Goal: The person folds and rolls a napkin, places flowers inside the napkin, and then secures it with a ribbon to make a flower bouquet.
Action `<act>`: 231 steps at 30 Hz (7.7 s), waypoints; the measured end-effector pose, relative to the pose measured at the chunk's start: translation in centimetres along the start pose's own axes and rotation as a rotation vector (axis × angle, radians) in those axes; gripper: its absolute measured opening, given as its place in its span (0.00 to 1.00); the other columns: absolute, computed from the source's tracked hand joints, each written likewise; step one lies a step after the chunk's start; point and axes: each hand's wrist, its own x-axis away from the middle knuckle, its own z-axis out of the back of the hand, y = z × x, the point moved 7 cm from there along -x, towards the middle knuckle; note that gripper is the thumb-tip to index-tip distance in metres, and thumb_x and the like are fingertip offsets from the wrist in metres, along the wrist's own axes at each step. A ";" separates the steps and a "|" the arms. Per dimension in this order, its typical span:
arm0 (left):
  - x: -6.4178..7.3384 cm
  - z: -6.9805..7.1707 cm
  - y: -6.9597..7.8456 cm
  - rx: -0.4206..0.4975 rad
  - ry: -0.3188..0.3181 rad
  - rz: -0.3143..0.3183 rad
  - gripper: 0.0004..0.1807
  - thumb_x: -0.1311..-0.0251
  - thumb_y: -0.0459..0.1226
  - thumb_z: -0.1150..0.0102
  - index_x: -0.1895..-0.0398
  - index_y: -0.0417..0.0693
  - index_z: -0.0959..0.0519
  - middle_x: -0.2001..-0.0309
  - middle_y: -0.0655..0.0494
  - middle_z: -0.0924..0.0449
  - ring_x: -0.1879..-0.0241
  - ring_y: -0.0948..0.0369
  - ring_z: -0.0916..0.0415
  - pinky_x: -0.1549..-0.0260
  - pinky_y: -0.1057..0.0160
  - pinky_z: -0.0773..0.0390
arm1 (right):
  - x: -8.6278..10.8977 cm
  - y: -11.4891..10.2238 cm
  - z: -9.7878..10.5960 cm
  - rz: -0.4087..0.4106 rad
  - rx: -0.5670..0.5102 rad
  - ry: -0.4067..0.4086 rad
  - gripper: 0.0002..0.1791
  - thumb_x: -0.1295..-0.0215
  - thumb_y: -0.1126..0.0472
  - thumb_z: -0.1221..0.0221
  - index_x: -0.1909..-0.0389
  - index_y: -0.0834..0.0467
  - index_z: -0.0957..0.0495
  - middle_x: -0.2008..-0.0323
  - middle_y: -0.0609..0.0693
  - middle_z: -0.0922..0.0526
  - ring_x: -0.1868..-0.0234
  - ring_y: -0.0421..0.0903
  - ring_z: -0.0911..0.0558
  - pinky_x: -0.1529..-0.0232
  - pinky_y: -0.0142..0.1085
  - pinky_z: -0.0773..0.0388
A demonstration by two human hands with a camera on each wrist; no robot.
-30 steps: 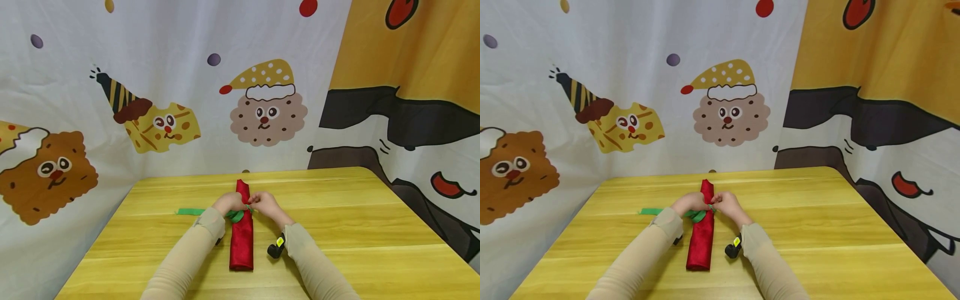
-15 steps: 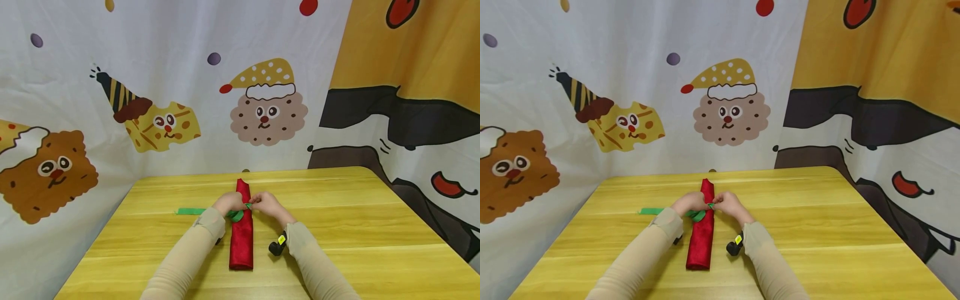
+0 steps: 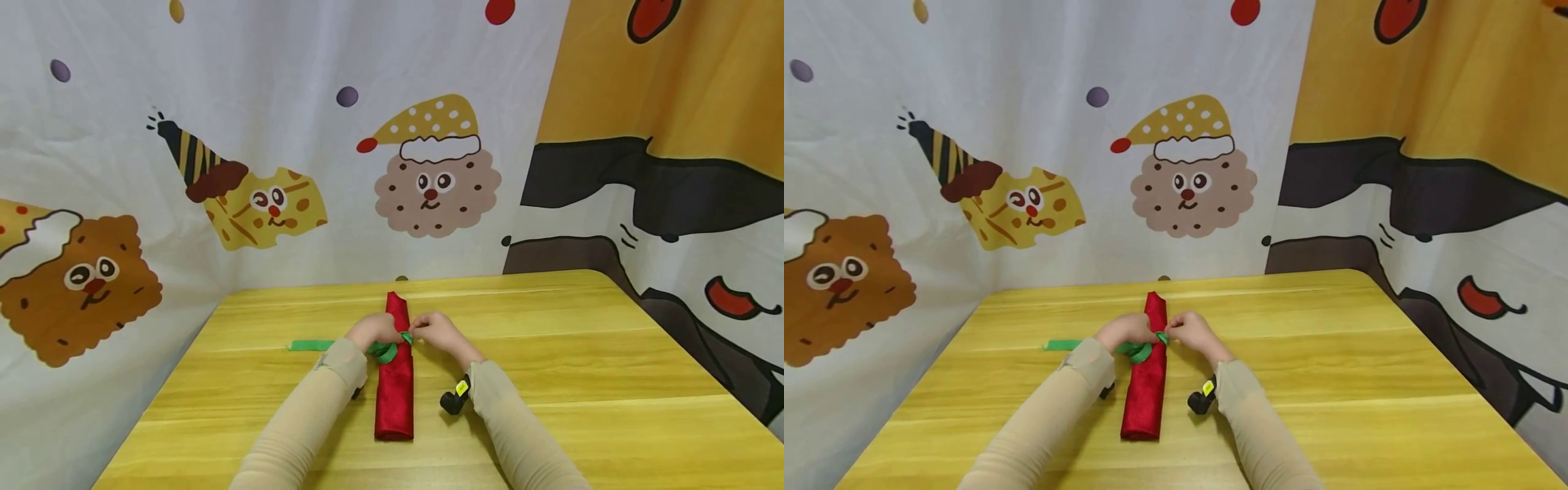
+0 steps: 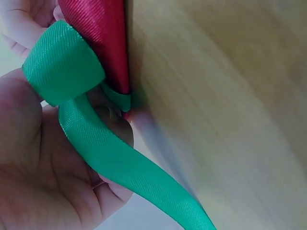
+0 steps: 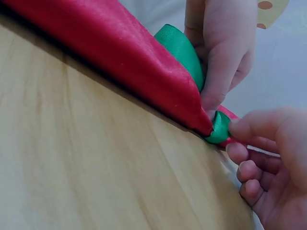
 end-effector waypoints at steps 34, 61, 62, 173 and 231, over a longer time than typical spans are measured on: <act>-0.1 0.1 -0.2 -0.070 0.022 0.034 0.21 0.37 0.48 0.41 0.84 0.48 0.30 0.83 0.57 0.36 0.80 0.61 0.35 0.72 0.62 0.30 | -0.3 -0.6 -0.4 0.047 0.130 0.040 0.05 0.39 0.67 0.38 0.69 0.61 0.14 0.69 0.49 0.15 0.69 0.40 0.23 0.65 0.35 0.25; 2.0 0.6 -4.3 0.393 -0.149 -0.200 0.14 0.42 0.46 0.34 0.63 0.46 0.22 0.62 0.60 0.26 0.59 0.61 0.30 0.56 0.59 0.29 | 0.7 1.8 1.9 -0.108 -0.171 -0.041 0.09 0.37 0.69 0.44 0.61 0.70 0.19 0.82 0.48 0.26 0.83 0.39 0.32 0.81 0.29 0.34; 2.0 0.6 -4.5 0.392 -0.144 -0.189 0.17 0.43 0.46 0.33 0.57 0.46 0.21 0.55 0.59 0.24 0.52 0.58 0.29 0.50 0.56 0.29 | 0.7 1.9 1.9 -0.107 -0.179 -0.041 0.09 0.37 0.69 0.44 0.61 0.70 0.19 0.82 0.48 0.26 0.84 0.39 0.32 0.81 0.29 0.34; 6.9 2.3 -13.8 0.511 0.000 -0.099 0.15 0.37 0.37 0.39 0.81 0.40 0.25 0.84 0.56 0.33 0.83 0.62 0.42 0.74 0.63 0.34 | 8.4 6.7 9.0 -0.284 -0.297 -0.246 0.14 0.32 0.61 0.42 0.56 0.71 0.22 0.72 0.53 0.18 0.83 0.37 0.26 0.82 0.30 0.27; 10.8 2.8 -22.5 0.790 0.117 0.086 0.12 0.34 0.41 0.42 0.70 0.41 0.19 0.80 0.57 0.29 0.79 0.61 0.35 0.74 0.62 0.33 | 8.3 8.1 11.7 -0.333 -0.339 0.243 0.18 0.28 0.65 0.48 0.46 0.76 0.30 0.71 0.53 0.17 0.83 0.38 0.26 0.84 0.30 0.27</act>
